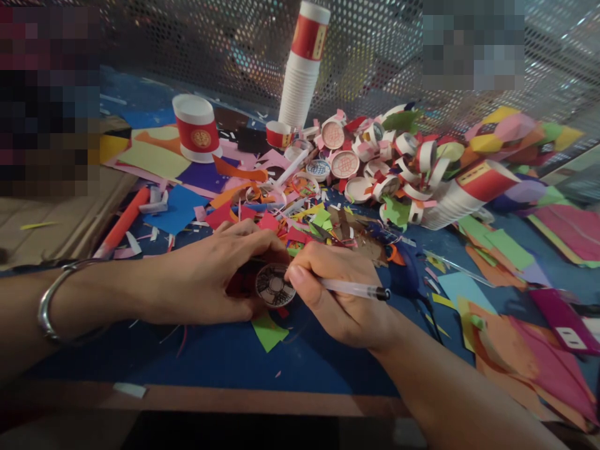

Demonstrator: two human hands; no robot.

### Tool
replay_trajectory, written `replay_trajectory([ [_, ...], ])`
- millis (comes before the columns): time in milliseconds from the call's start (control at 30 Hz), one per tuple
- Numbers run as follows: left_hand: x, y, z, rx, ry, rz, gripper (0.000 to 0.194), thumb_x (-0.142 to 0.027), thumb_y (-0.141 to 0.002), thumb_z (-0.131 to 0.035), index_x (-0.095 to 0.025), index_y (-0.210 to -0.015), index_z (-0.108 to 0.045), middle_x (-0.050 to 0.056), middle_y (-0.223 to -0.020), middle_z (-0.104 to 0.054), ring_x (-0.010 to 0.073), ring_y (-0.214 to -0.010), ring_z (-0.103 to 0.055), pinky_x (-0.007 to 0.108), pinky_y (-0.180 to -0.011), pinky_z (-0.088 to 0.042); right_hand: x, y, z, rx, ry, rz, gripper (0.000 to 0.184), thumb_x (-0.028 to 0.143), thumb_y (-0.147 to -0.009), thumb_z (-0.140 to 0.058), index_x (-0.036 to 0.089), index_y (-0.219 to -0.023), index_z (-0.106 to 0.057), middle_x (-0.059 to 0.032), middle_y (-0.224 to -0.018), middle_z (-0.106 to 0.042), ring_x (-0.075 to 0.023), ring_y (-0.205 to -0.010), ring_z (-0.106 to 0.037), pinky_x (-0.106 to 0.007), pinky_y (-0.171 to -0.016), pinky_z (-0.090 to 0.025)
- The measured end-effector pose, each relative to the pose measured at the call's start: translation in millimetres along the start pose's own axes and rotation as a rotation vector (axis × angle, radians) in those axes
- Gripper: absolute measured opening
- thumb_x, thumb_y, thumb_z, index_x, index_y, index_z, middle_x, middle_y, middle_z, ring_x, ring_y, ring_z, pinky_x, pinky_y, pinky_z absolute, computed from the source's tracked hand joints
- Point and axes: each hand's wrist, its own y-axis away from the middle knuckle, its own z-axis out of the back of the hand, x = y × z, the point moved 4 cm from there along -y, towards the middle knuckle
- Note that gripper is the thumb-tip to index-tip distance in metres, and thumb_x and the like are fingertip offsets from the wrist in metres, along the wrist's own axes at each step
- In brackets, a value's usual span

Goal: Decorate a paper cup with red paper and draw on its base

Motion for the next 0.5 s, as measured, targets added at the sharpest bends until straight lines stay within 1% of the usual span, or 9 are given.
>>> replay_trajectory([
  [200,0.4,0.6,-0.1,-0.002,-0.016,0.010,0.046,-0.026,-0.074,-0.070,-0.018,-0.117,-0.059,0.006,-0.104,-0.064,0.0274,-0.103,-0.055,0.037,-0.085,-0.045,-1.3,-1.1,0.7,-0.015,0.030,-0.001,0.018,0.016,-0.100,-0.053,0.020,-0.087,-0.065,0.0011,-0.073,-0.064,-0.0116,-0.063,-0.058,-0.030,-0.059,-0.043],
  [367,-0.6,1.2,0.7,-0.017,-0.020,-0.020,0.045,-0.027,-0.074,-0.071,-0.017,-0.116,-0.059,0.006,-0.105,-0.063,0.0263,-0.103,-0.054,0.035,-0.085,-0.045,-0.8,-1.3,0.9,-0.016,0.017,-0.008,0.019,0.016,-0.100,-0.054,0.020,-0.086,-0.065,0.0014,-0.070,-0.062,-0.0122,-0.063,-0.057,-0.031,-0.060,-0.043],
  [500,1.0,1.0,0.2,-0.011,-0.030,-0.002,0.045,-0.025,-0.073,-0.070,-0.019,-0.116,-0.059,0.005,-0.103,-0.063,0.0271,-0.103,-0.054,0.038,-0.085,-0.044,-1.3,-0.7,1.0,-0.029,0.024,-0.018,0.018,0.017,-0.100,-0.054,0.020,-0.087,-0.066,0.0003,-0.074,-0.065,-0.0124,-0.062,-0.057,-0.031,-0.059,-0.042],
])
